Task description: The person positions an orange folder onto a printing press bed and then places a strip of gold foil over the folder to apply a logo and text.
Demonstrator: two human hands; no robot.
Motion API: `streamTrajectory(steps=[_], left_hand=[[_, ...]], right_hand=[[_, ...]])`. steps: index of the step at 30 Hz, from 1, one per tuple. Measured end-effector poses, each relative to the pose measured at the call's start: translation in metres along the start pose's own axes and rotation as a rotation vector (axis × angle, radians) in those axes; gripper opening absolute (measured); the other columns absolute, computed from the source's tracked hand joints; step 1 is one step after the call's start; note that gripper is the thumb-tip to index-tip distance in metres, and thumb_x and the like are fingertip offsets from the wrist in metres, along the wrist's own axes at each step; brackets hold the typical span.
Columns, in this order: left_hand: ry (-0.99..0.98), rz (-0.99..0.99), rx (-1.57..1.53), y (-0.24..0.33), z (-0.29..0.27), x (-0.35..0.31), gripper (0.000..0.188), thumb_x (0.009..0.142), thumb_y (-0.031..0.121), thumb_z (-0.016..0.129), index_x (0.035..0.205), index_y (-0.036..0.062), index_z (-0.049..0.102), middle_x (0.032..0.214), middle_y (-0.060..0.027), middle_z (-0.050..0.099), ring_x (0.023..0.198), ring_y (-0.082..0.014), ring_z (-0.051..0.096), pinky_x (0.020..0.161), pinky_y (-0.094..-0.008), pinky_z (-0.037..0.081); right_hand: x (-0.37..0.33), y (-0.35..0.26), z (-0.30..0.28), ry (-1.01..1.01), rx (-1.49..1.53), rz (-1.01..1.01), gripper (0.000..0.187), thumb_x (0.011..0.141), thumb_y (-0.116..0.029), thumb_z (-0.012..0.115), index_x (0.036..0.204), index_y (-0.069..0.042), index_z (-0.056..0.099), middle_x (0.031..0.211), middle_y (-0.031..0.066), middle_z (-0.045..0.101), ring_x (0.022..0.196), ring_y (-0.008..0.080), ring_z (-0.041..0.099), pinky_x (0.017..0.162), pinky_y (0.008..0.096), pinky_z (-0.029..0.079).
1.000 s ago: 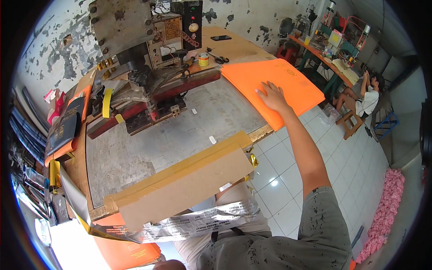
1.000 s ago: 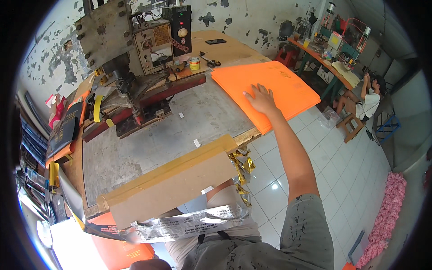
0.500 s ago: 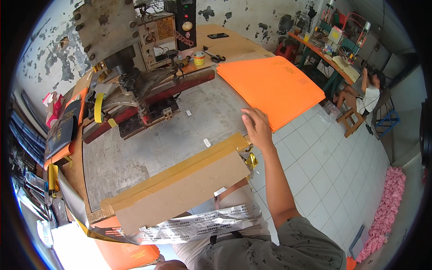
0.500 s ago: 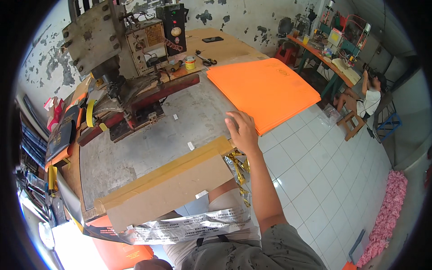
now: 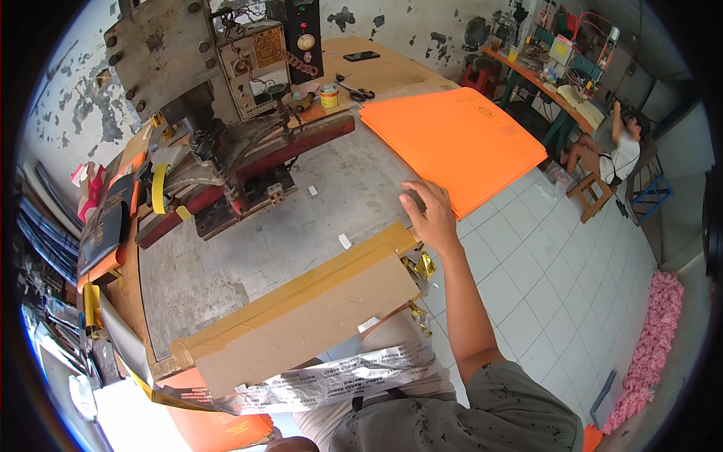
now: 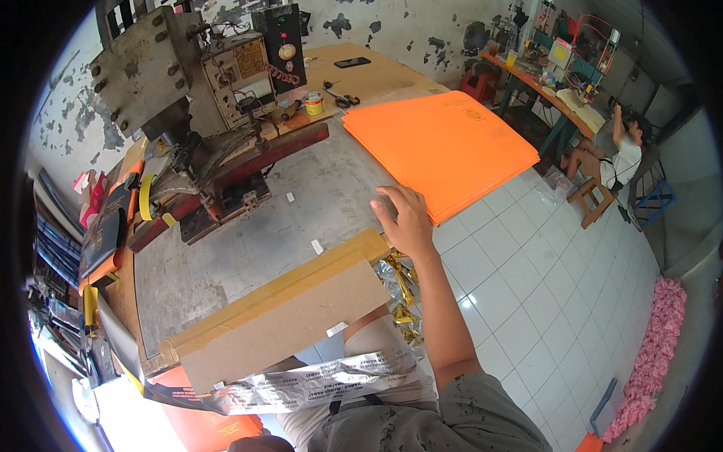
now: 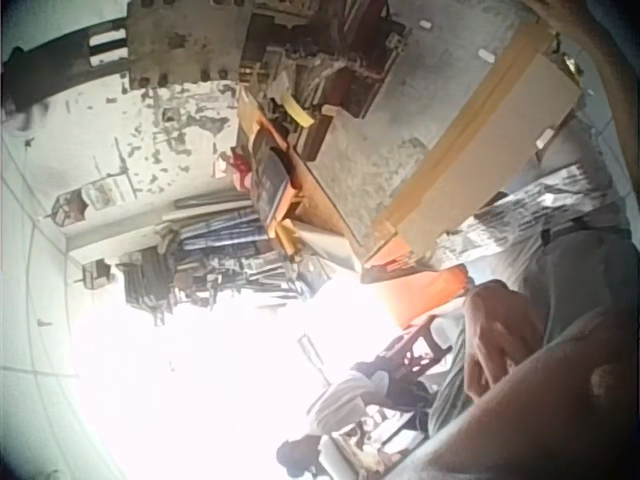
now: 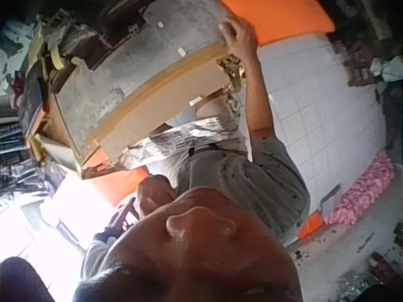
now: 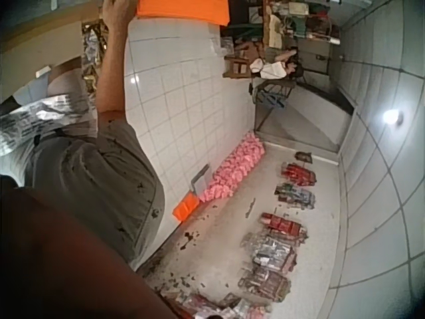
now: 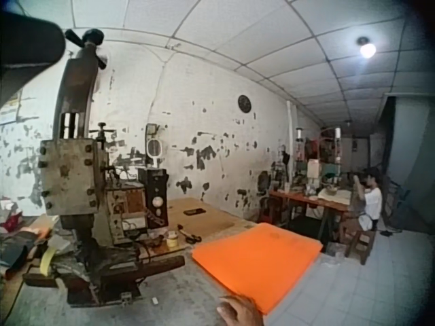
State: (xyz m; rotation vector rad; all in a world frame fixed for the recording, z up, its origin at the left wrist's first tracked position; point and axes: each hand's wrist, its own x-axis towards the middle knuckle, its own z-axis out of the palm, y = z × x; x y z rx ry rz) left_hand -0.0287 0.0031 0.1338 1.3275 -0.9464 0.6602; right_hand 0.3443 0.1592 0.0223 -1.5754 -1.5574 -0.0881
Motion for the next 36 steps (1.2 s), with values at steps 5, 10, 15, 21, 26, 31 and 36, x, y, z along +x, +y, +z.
streamTrajectory(steps=[5, 10, 15, 21, 26, 31, 36], left_hand=[[0.004, -0.021, -0.002, 0.0022, -0.0019, -0.0013, 0.021, 0.107, 0.022, 0.063, 0.113, 0.0071, 0.077, 0.109, -0.0141, 0.075, 0.092, -0.0323, 0.075, 0.079, -0.0532, 0.057], [0.004, -0.030, 0.005, 0.0049, -0.0023, -0.0009, 0.019, 0.106, 0.022, 0.066, 0.111, 0.0073, 0.077, 0.106, -0.0130, 0.075, 0.089, -0.0313, 0.074, 0.076, -0.0513, 0.056], [0.009, -0.044, 0.012, 0.0075, -0.0020, -0.0026, 0.017, 0.105, 0.021, 0.069, 0.108, 0.0075, 0.077, 0.104, -0.0119, 0.076, 0.087, -0.0303, 0.074, 0.074, -0.0493, 0.056], [0.012, -0.058, 0.021, 0.0087, -0.0006, -0.0041, 0.015, 0.103, 0.021, 0.073, 0.106, 0.0077, 0.078, 0.101, -0.0105, 0.076, 0.084, -0.0291, 0.074, 0.071, -0.0470, 0.055], [0.015, -0.070, 0.028, 0.0088, 0.0015, -0.0047, 0.014, 0.102, 0.021, 0.075, 0.104, 0.0079, 0.078, 0.099, -0.0094, 0.076, 0.081, -0.0282, 0.074, 0.068, -0.0451, 0.055], [0.017, -0.085, 0.045, 0.0090, 0.0039, -0.0042, 0.013, 0.101, 0.021, 0.078, 0.101, 0.0081, 0.078, 0.097, -0.0083, 0.077, 0.079, -0.0272, 0.074, 0.066, -0.0432, 0.054], [0.016, -0.107, 0.076, 0.0090, 0.0058, -0.0030, 0.013, 0.099, 0.021, 0.081, 0.099, 0.0083, 0.078, 0.094, -0.0071, 0.077, 0.076, -0.0262, 0.074, 0.063, -0.0412, 0.054]], right_hand=[[0.0000, -0.0005, 0.0003, 0.006, -0.012, 0.001, 0.036, 0.105, -0.038, 0.071, 0.124, -0.007, 0.076, 0.126, 0.0106, 0.075, 0.118, 0.0327, 0.067, 0.107, 0.0448, 0.050], [0.0002, 0.0005, 0.0005, 0.010, 0.011, -0.021, 0.035, 0.104, -0.037, 0.072, 0.123, -0.007, 0.076, 0.125, 0.0107, 0.075, 0.118, 0.0331, 0.067, 0.107, 0.0448, 0.050], [-0.0007, 0.0031, 0.0009, -0.001, 0.029, -0.037, 0.035, 0.104, -0.037, 0.072, 0.123, -0.008, 0.076, 0.125, 0.0104, 0.075, 0.118, 0.0339, 0.067, 0.107, 0.0449, 0.050], [0.0002, -0.0012, -0.0016, -0.027, 0.005, 0.020, 0.037, 0.104, -0.039, 0.071, 0.124, -0.008, 0.076, 0.126, 0.0100, 0.075, 0.119, 0.0344, 0.065, 0.108, 0.0453, 0.049], [-0.0006, 0.0017, -0.0006, -0.028, 0.017, -0.008, 0.038, 0.105, -0.041, 0.071, 0.124, -0.008, 0.076, 0.125, 0.0101, 0.075, 0.119, 0.0348, 0.066, 0.108, 0.0453, 0.049], [-0.0009, -0.0001, -0.0018, -0.037, 0.020, 0.004, 0.036, 0.104, -0.039, 0.072, 0.122, -0.008, 0.076, 0.124, 0.0096, 0.076, 0.118, 0.0340, 0.067, 0.108, 0.0447, 0.049], [-0.0012, -0.0032, -0.0035, -0.033, 0.000, -0.007, 0.033, 0.104, -0.036, 0.072, 0.120, -0.008, 0.076, 0.122, 0.0085, 0.076, 0.116, 0.0311, 0.068, 0.106, 0.0436, 0.049]])
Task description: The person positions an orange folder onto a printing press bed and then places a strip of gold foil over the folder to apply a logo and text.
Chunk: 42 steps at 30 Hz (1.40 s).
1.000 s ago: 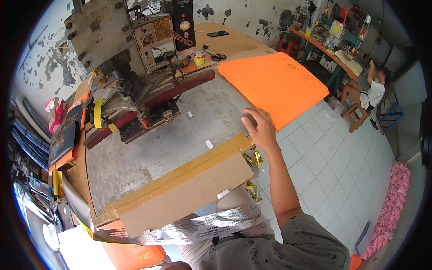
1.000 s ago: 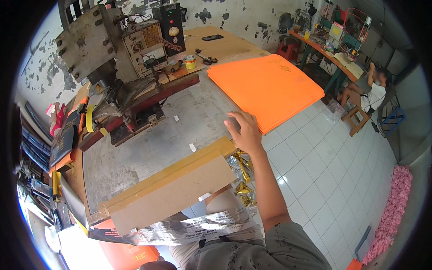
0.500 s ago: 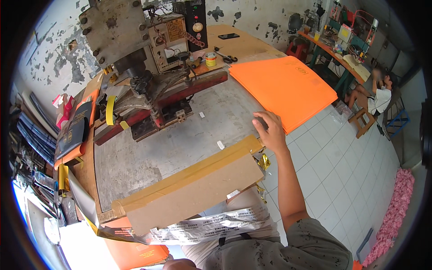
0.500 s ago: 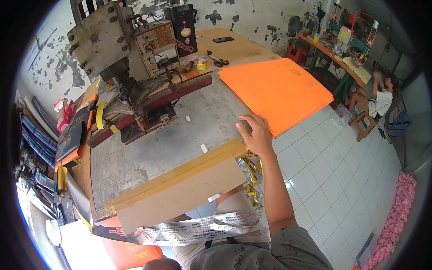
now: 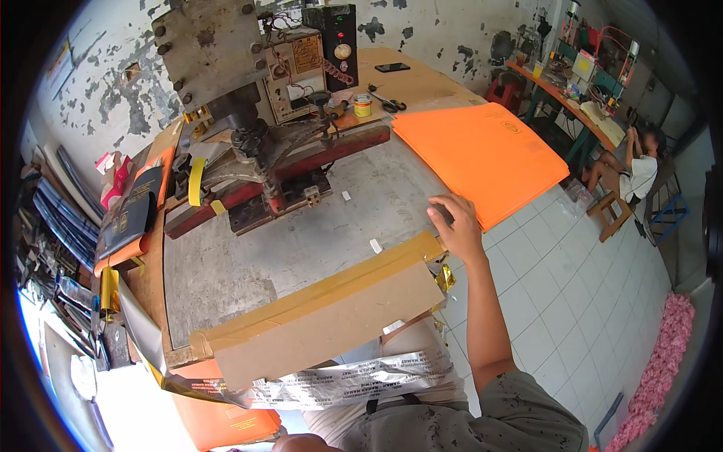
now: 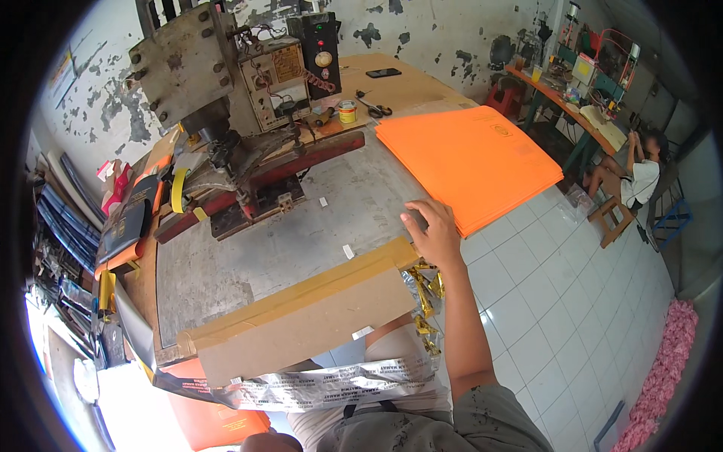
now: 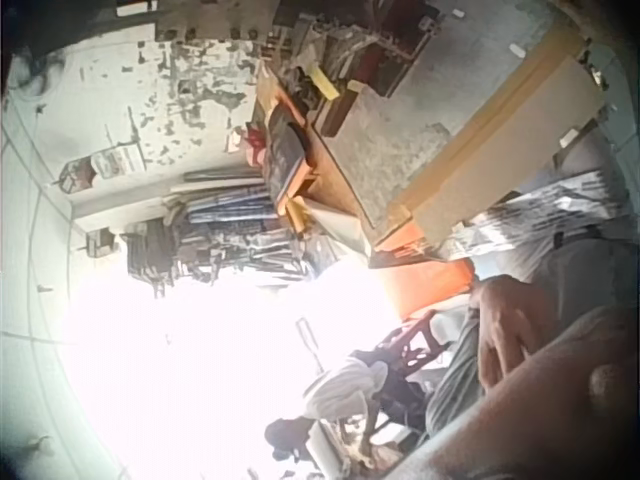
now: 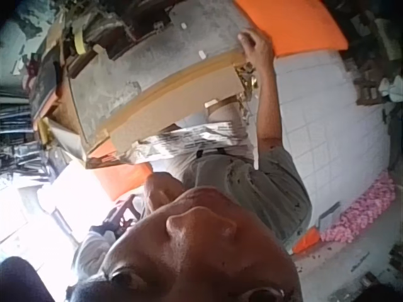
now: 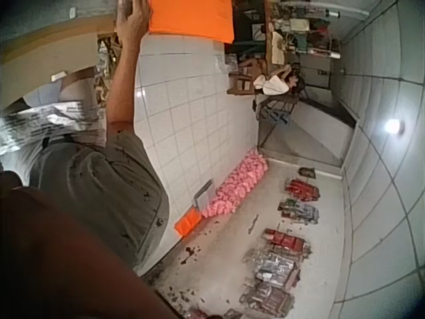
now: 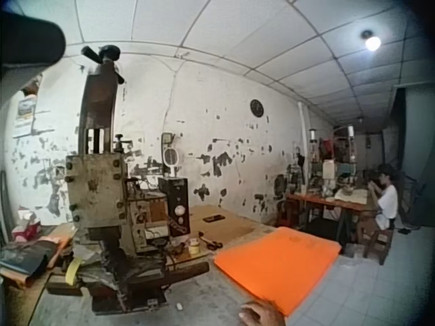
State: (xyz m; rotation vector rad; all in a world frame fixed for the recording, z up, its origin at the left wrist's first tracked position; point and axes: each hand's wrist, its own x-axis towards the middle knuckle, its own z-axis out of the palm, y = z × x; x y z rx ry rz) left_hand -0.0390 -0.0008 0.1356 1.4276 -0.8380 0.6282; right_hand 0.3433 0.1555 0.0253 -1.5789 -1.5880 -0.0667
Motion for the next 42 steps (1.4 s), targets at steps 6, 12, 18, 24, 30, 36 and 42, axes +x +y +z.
streamTrajectory(steps=[6, 12, 18, 24, 30, 36, 42], left_hand=[[0.016, -0.105, 0.135, 0.009, -0.009, 0.000, 0.014, 0.098, 0.021, 0.085, 0.097, 0.0085, 0.079, 0.092, -0.0058, 0.077, 0.073, -0.0250, 0.073, 0.060, -0.0389, 0.053], [0.746, -0.803, 1.426, -0.010, -0.027, -0.063, 0.021, 0.086, 0.010, 0.088, 0.102, 0.0055, 0.074, 0.102, -0.0076, 0.079, 0.090, -0.0288, 0.076, 0.081, -0.0418, 0.058], [0.793, -1.012, 1.706, -0.017, -0.035, -0.089, 0.034, 0.091, 0.016, 0.082, 0.122, 0.0047, 0.073, 0.138, -0.0140, 0.069, 0.130, -0.0366, 0.064, 0.111, -0.0499, 0.048], [0.828, -1.001, 1.660, -0.021, -0.038, -0.094, 0.035, 0.090, 0.015, 0.084, 0.123, 0.0053, 0.076, 0.140, -0.0133, 0.071, 0.135, -0.0364, 0.063, 0.114, -0.0503, 0.048], [0.849, -1.018, 1.635, -0.020, -0.040, -0.089, 0.035, 0.091, 0.015, 0.083, 0.124, 0.0060, 0.076, 0.139, -0.0124, 0.072, 0.135, -0.0357, 0.064, 0.114, -0.0500, 0.047], [0.832, -1.041, 1.638, -0.022, -0.040, -0.093, 0.043, 0.093, 0.016, 0.081, 0.134, 0.0062, 0.069, 0.141, -0.0149, 0.069, 0.137, -0.0378, 0.061, 0.116, -0.0510, 0.045], [0.901, -1.047, 1.671, -0.030, -0.037, -0.088, 0.040, 0.094, 0.017, 0.080, 0.131, 0.0066, 0.071, 0.139, -0.0147, 0.068, 0.136, -0.0384, 0.060, 0.115, -0.0507, 0.045]], right_hand=[[0.001, 0.002, -0.001, -0.035, 0.162, -0.060, 0.021, 0.101, -0.025, 0.076, 0.113, -0.007, 0.078, 0.114, 0.0071, 0.077, 0.111, 0.0286, 0.070, 0.102, 0.0427, 0.050], [-0.014, -0.032, -0.015, -0.073, 0.260, -0.236, 0.020, 0.097, -0.021, 0.079, 0.109, -0.006, 0.079, 0.110, 0.0108, 0.077, 0.111, 0.0327, 0.070, 0.102, 0.0454, 0.050], [-0.075, -0.168, -0.007, -0.448, 0.325, -0.542, 0.047, 0.098, -0.037, 0.079, 0.133, -0.006, 0.072, 0.136, 0.0130, 0.070, 0.132, 0.0332, 0.063, 0.114, 0.0490, 0.047], [-0.104, -0.176, 0.012, -0.554, 0.233, -0.478, 0.050, 0.103, -0.040, 0.072, 0.135, -0.001, 0.070, 0.142, 0.0138, 0.067, 0.137, 0.0335, 0.060, 0.118, 0.0476, 0.046], [-0.097, -0.175, 0.013, -0.575, 0.296, -0.414, 0.044, 0.103, -0.035, 0.072, 0.133, -0.002, 0.071, 0.140, 0.0130, 0.067, 0.135, 0.0321, 0.062, 0.116, 0.0473, 0.048], [-0.100, -0.177, 0.013, -0.558, 0.239, -0.448, 0.042, 0.103, -0.034, 0.074, 0.131, -0.002, 0.072, 0.139, 0.0127, 0.067, 0.137, 0.0325, 0.060, 0.115, 0.0469, 0.048], [-0.104, -0.184, 0.007, -0.536, 0.232, -0.382, 0.045, 0.102, -0.037, 0.075, 0.132, -0.004, 0.073, 0.143, 0.0144, 0.064, 0.138, 0.0327, 0.059, 0.115, 0.0483, 0.048]])
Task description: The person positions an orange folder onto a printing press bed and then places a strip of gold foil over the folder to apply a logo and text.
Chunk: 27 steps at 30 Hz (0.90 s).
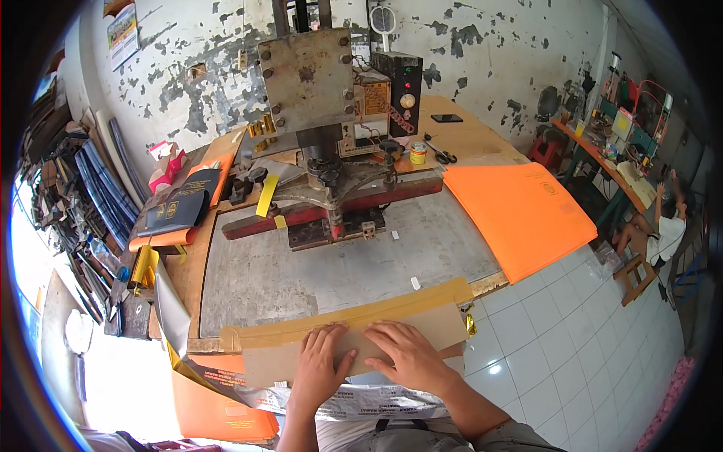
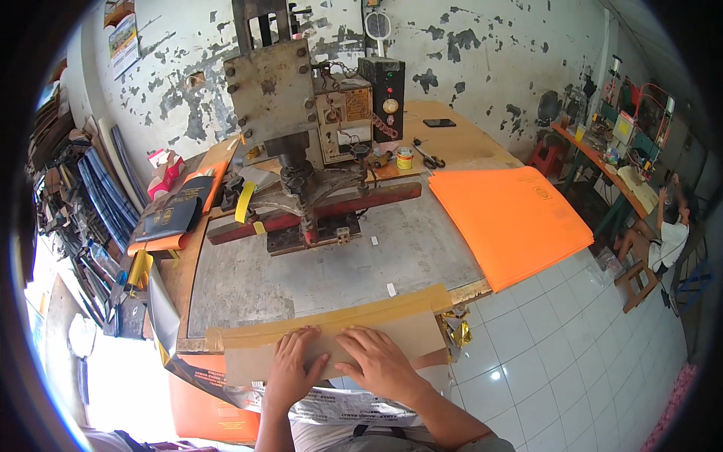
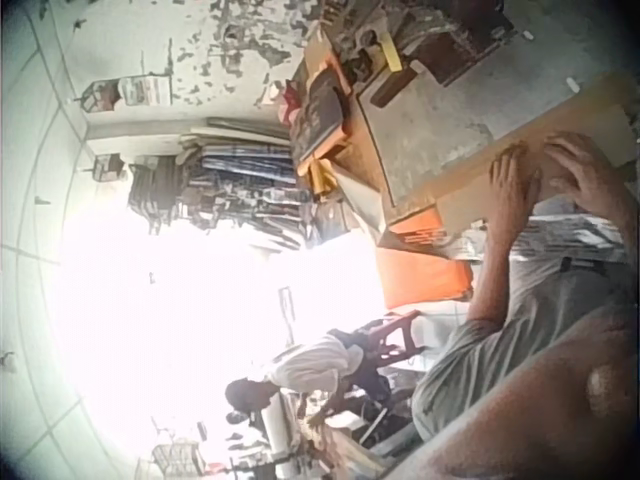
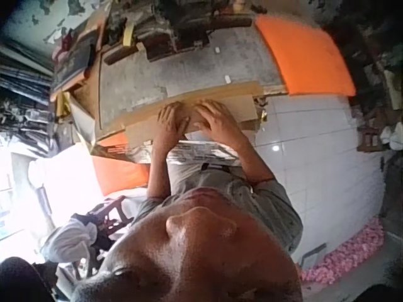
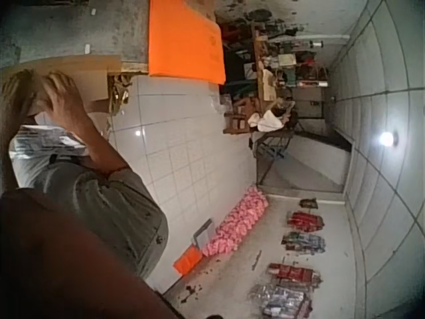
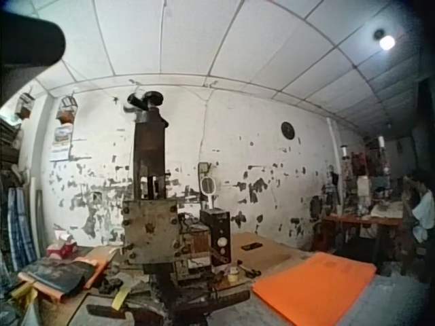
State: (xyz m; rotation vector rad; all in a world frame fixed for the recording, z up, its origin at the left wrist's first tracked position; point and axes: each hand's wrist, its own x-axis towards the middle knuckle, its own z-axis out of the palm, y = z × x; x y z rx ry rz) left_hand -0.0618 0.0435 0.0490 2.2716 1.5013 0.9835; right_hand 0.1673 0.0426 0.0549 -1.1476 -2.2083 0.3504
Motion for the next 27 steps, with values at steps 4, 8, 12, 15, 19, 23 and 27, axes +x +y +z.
streamTrajectory(steps=[4, 8, 12, 15, 19, 23, 27], left_hand=[[-0.031, 0.064, 0.041, 0.000, -0.002, 0.002, 0.039, 0.093, 0.018, 0.080, 0.129, 0.0059, 0.071, 0.138, -0.0140, 0.069, 0.135, -0.0377, 0.061, 0.115, -0.0505, 0.046], [-0.049, 0.087, 0.069, -0.002, -0.004, -0.001, 0.039, 0.094, 0.019, 0.078, 0.129, 0.0054, 0.071, 0.139, -0.0136, 0.069, 0.135, -0.0373, 0.061, 0.115, -0.0506, 0.046], [-0.020, 0.029, 0.031, 0.000, -0.002, -0.001, 0.035, 0.094, 0.018, 0.078, 0.127, 0.0061, 0.073, 0.140, -0.0132, 0.068, 0.136, -0.0369, 0.061, 0.115, -0.0505, 0.046], [-0.051, 0.083, 0.063, -0.003, -0.002, 0.000, 0.035, 0.094, 0.017, 0.078, 0.126, 0.0059, 0.072, 0.140, -0.0131, 0.068, 0.136, -0.0370, 0.060, 0.115, -0.0508, 0.046], [-0.045, 0.046, 0.048, -0.002, -0.003, -0.001, 0.030, 0.094, 0.017, 0.078, 0.123, 0.0066, 0.074, 0.141, -0.0127, 0.068, 0.137, -0.0369, 0.060, 0.116, -0.0510, 0.046], [-0.052, 0.061, 0.046, -0.002, -0.002, 0.001, 0.029, 0.094, 0.016, 0.078, 0.121, 0.0067, 0.074, 0.142, -0.0123, 0.068, 0.139, -0.0368, 0.060, 0.117, -0.0508, 0.045], [-0.064, 0.046, 0.039, -0.003, -0.003, 0.000, 0.028, 0.094, 0.016, 0.078, 0.121, 0.0069, 0.074, 0.142, -0.0121, 0.068, 0.139, -0.0367, 0.060, 0.117, -0.0510, 0.045]], right_hand=[[-0.004, 0.004, 0.004, -0.032, -0.019, -0.004, 0.049, 0.103, -0.040, 0.073, 0.135, -0.003, 0.072, 0.145, 0.0150, 0.063, 0.139, 0.0333, 0.059, 0.116, 0.0484, 0.046], [-0.006, -0.002, 0.005, -0.011, -0.052, 0.001, 0.053, 0.105, -0.043, 0.070, 0.138, -0.002, 0.070, 0.150, 0.0162, 0.062, 0.142, 0.0336, 0.057, 0.118, 0.0481, 0.045], [-0.007, 0.002, 0.007, -0.018, -0.050, -0.016, 0.053, 0.106, -0.043, 0.069, 0.140, -0.002, 0.070, 0.151, 0.0168, 0.062, 0.143, 0.0338, 0.057, 0.118, 0.0482, 0.045], [-0.004, -0.001, 0.003, -0.021, -0.053, 0.014, 0.053, 0.105, -0.042, 0.071, 0.140, -0.002, 0.070, 0.151, 0.0159, 0.063, 0.143, 0.0333, 0.057, 0.118, 0.0481, 0.045], [-0.002, -0.002, 0.005, -0.019, -0.048, 0.042, 0.053, 0.104, -0.041, 0.072, 0.140, -0.002, 0.070, 0.150, 0.0143, 0.064, 0.142, 0.0323, 0.058, 0.117, 0.0476, 0.046], [0.001, -0.002, 0.003, -0.017, -0.064, 0.035, 0.053, 0.103, -0.042, 0.073, 0.139, -0.003, 0.071, 0.146, 0.0125, 0.066, 0.139, 0.0317, 0.060, 0.115, 0.0467, 0.048], [0.005, -0.003, 0.003, 0.020, -0.077, 0.027, 0.052, 0.104, -0.044, 0.070, 0.132, 0.000, 0.073, 0.142, 0.0138, 0.067, 0.136, 0.0314, 0.062, 0.114, 0.0458, 0.048]])
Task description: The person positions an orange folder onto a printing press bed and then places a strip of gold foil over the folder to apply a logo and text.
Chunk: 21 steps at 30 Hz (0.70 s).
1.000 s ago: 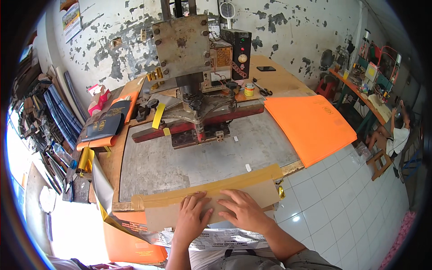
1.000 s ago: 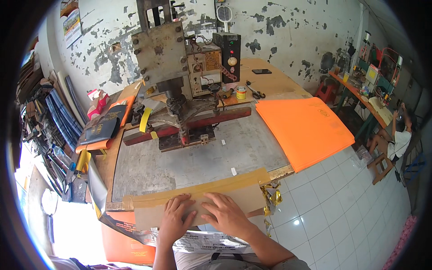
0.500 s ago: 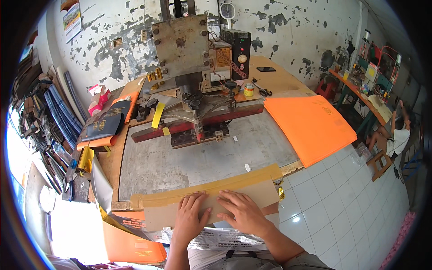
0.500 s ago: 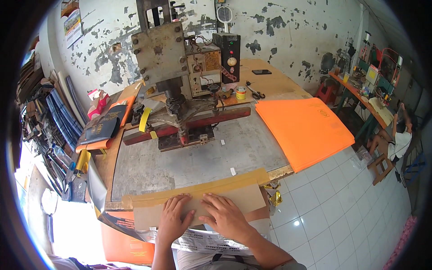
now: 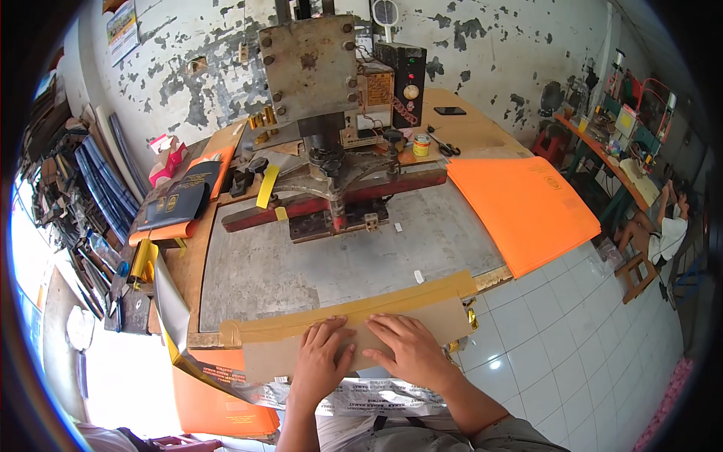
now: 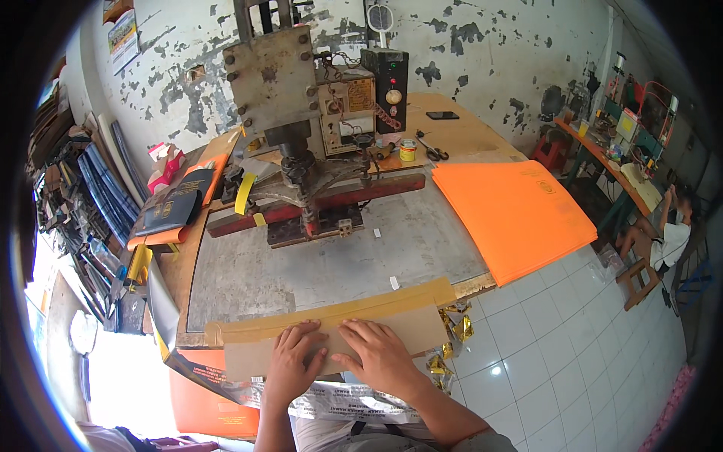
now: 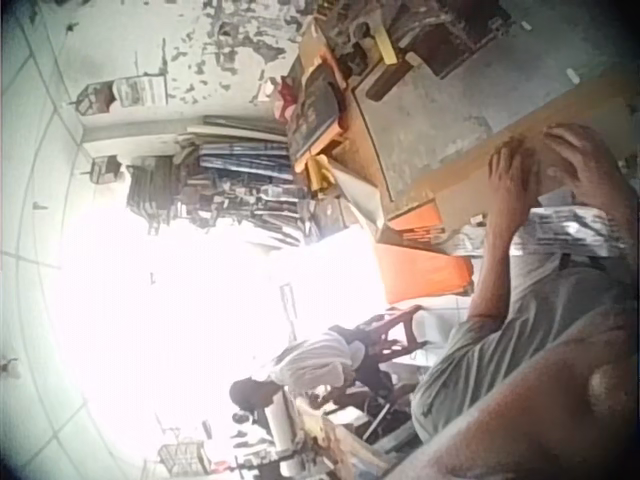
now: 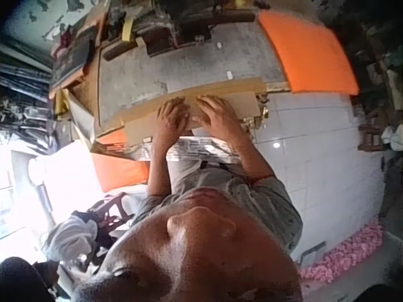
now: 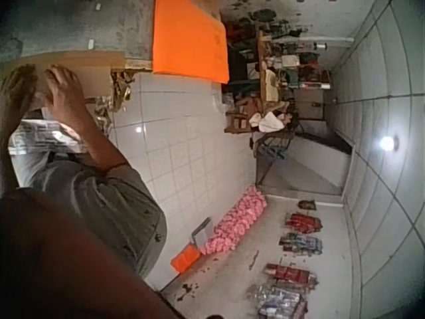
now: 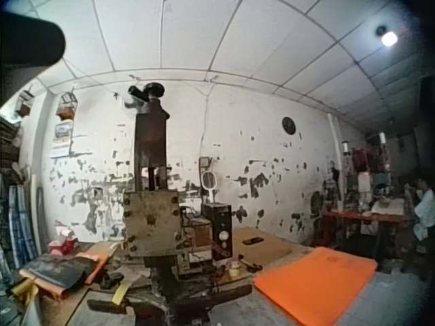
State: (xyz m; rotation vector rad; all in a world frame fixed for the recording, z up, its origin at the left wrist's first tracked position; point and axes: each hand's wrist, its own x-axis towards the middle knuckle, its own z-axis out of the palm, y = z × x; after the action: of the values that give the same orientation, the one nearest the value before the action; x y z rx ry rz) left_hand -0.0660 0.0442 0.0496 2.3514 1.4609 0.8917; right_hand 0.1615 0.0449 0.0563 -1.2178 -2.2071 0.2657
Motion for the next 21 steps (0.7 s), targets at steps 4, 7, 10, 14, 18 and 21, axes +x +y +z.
streamTrajectory(steps=[4, 7, 10, 14, 18, 21], left_hand=[[0.008, -0.013, -0.006, -0.0001, 0.0005, -0.0012, 0.027, 0.094, 0.015, 0.077, 0.120, 0.0081, 0.074, 0.142, -0.0120, 0.068, 0.138, -0.0367, 0.060, 0.117, -0.0517, 0.045], [0.008, -0.003, -0.011, 0.0000, -0.0007, 0.0008, 0.026, 0.093, 0.015, 0.077, 0.119, 0.0084, 0.075, 0.142, -0.0121, 0.069, 0.138, -0.0370, 0.061, 0.117, -0.0518, 0.045], [0.006, 0.012, -0.008, -0.0001, -0.0006, 0.0014, 0.025, 0.093, 0.014, 0.077, 0.117, 0.0082, 0.075, 0.141, -0.0124, 0.069, 0.138, -0.0371, 0.061, 0.116, -0.0517, 0.046], [0.004, -0.002, -0.003, -0.0005, 0.0002, 0.0012, 0.024, 0.092, 0.013, 0.078, 0.115, 0.0079, 0.076, 0.140, -0.0129, 0.069, 0.137, -0.0370, 0.061, 0.116, -0.0516, 0.047], [0.001, -0.002, -0.008, 0.0009, -0.0018, 0.0025, 0.023, 0.092, 0.013, 0.078, 0.115, 0.0077, 0.076, 0.140, -0.0129, 0.069, 0.137, -0.0373, 0.061, 0.116, -0.0516, 0.047], [0.001, 0.001, -0.011, 0.0005, -0.0010, 0.0022, 0.023, 0.093, 0.013, 0.077, 0.116, 0.0076, 0.076, 0.140, -0.0128, 0.069, 0.137, -0.0376, 0.061, 0.116, -0.0517, 0.047]], right_hand=[[0.0017, 0.0020, -0.0002, -0.029, 0.007, -0.004, 0.051, 0.103, -0.042, 0.072, 0.131, 0.000, 0.073, 0.140, 0.0136, 0.068, 0.134, 0.0302, 0.063, 0.113, 0.0453, 0.049], [0.0017, 0.0028, 0.0003, -0.013, 0.004, 0.005, 0.048, 0.102, -0.038, 0.074, 0.131, 0.000, 0.073, 0.139, 0.0125, 0.069, 0.131, 0.0293, 0.064, 0.112, 0.0448, 0.049], [0.0022, 0.0030, -0.0003, -0.023, 0.007, 0.004, 0.045, 0.100, -0.034, 0.076, 0.130, -0.001, 0.072, 0.138, 0.0114, 0.068, 0.130, 0.0283, 0.063, 0.112, 0.0443, 0.049], [0.0027, 0.0032, -0.0004, -0.026, 0.022, 0.015, 0.042, 0.099, -0.031, 0.076, 0.129, -0.002, 0.073, 0.138, 0.0097, 0.068, 0.130, 0.0273, 0.062, 0.112, 0.0443, 0.048], [0.0016, 0.0052, 0.0008, -0.028, 0.025, 0.004, 0.042, 0.099, -0.030, 0.076, 0.130, -0.002, 0.072, 0.138, 0.0091, 0.067, 0.130, 0.0273, 0.062, 0.112, 0.0444, 0.048], [0.0010, 0.0050, 0.0006, -0.024, 0.026, 0.007, 0.043, 0.099, -0.030, 0.076, 0.131, -0.002, 0.072, 0.138, 0.0093, 0.067, 0.130, 0.0275, 0.062, 0.112, 0.0444, 0.048]])
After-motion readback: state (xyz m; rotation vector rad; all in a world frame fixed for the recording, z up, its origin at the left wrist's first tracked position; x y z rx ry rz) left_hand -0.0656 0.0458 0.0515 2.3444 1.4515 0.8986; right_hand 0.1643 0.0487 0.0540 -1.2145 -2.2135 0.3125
